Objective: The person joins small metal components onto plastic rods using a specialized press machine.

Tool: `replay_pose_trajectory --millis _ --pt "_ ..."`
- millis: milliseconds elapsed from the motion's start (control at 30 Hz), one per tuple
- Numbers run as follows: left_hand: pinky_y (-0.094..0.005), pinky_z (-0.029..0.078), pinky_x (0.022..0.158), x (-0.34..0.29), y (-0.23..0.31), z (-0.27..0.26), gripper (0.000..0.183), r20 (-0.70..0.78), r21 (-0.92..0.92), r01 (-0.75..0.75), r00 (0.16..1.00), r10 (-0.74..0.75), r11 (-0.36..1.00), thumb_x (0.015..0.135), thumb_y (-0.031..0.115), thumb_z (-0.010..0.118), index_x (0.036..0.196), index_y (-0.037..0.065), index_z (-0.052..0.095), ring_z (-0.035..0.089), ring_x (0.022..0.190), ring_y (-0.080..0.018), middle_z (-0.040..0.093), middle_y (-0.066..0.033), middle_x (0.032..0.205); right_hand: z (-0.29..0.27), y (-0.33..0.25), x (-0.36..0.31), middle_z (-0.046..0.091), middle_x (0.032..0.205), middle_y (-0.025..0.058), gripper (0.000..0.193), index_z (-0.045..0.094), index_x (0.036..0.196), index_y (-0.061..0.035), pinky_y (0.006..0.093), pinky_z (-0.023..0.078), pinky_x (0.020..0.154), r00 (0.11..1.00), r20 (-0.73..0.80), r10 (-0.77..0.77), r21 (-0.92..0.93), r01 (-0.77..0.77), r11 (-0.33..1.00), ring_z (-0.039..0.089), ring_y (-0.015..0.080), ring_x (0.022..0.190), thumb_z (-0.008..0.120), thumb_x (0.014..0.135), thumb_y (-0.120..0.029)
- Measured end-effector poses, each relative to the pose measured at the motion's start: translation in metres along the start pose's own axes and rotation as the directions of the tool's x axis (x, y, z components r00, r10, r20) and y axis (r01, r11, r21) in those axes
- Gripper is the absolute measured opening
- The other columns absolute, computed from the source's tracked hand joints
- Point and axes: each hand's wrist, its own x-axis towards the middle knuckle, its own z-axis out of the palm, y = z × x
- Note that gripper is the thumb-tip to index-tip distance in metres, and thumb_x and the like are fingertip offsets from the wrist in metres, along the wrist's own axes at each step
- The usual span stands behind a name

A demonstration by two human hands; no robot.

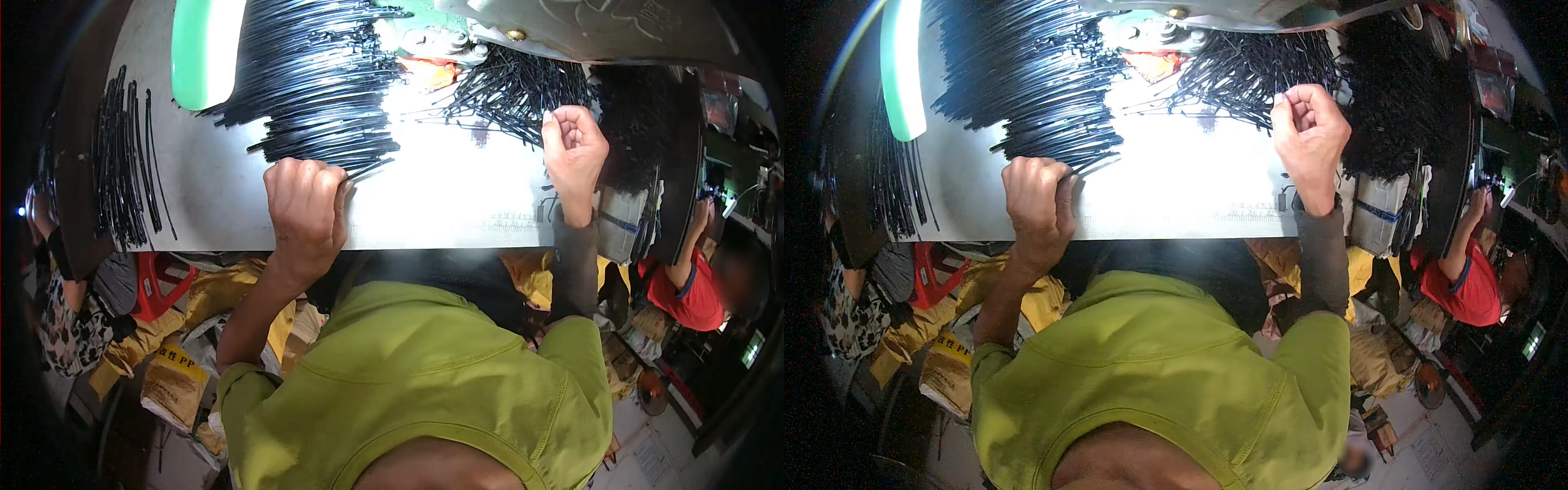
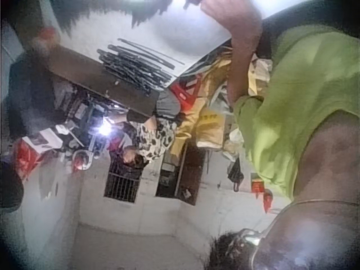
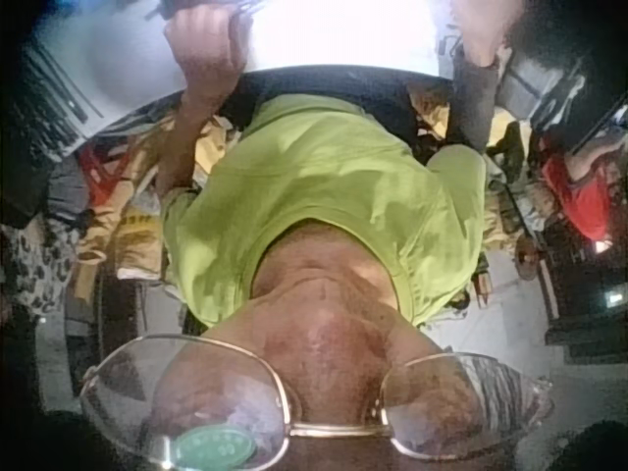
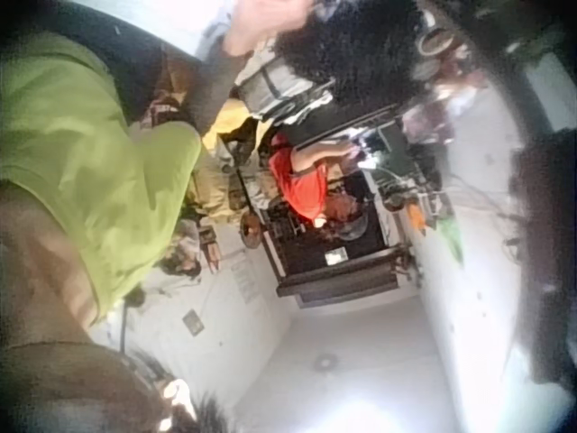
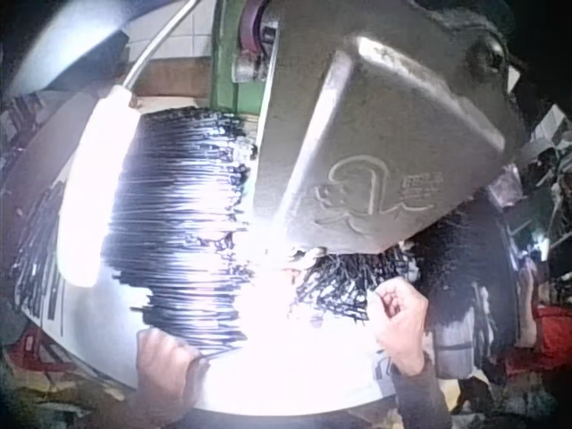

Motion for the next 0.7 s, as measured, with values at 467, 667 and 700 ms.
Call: replay_pose_trajectory --millis 467,667,700 --pt "-0.0368 0.037 0.068 -0.006 -0.005 0.002 0.018 -0.115 -0.12 -0.048 0.993 0.034 0.992 0.07 -0.006 0.061 0.083 0.004 0.055 0.049 0.069 -0.0243 0.053 -0.0065 0.074 0.021 -0.011 -0.006 0.062 0.089 0.0082 0.011 0.055 0.097 0.003 0.0178 0.045 0.063 0.955 -0.218 -0.203 0.202 0.248 0.948 0.056 0.0068 0.072 0.057 0.087 0.004" --pt "-0.0359 0.037 0.065 -0.009 -0.006 0.001 0.025 -0.126 -0.107 -0.035 0.992 0.022 0.994 0.066 -0.007 0.065 0.089 0.001 0.061 0.05 0.069 -0.0231 0.055 -0.0066 0.076 0.011 -0.028 -0.012 0.064 0.094 0.0124 0.014 0.059 0.101 0.0066 0.0209 0.05 0.068 0.981 -0.082 -0.178 0.143 0.188 0.972 0.062 0.0116 0.075 0.056 0.087 0.006" --pt "-0.0359 0.037 0.065 -0.009 -0.006 0.002 0.025 -0.126 -0.107 -0.034 0.992 0.02 0.994 0.066 -0.007 0.065 0.089 0.001 0.061 0.05 0.069 -0.0231 0.055 -0.0066 0.076 0.007 -0.028 -0.013 0.064 0.094 0.0124 0.014 0.059 0.101 0.0066 0.0209 0.05 0.068 0.981 -0.08 -0.178 0.143 0.188 0.972 0.062 0.0116 0.075 0.056 0.087 0.006"
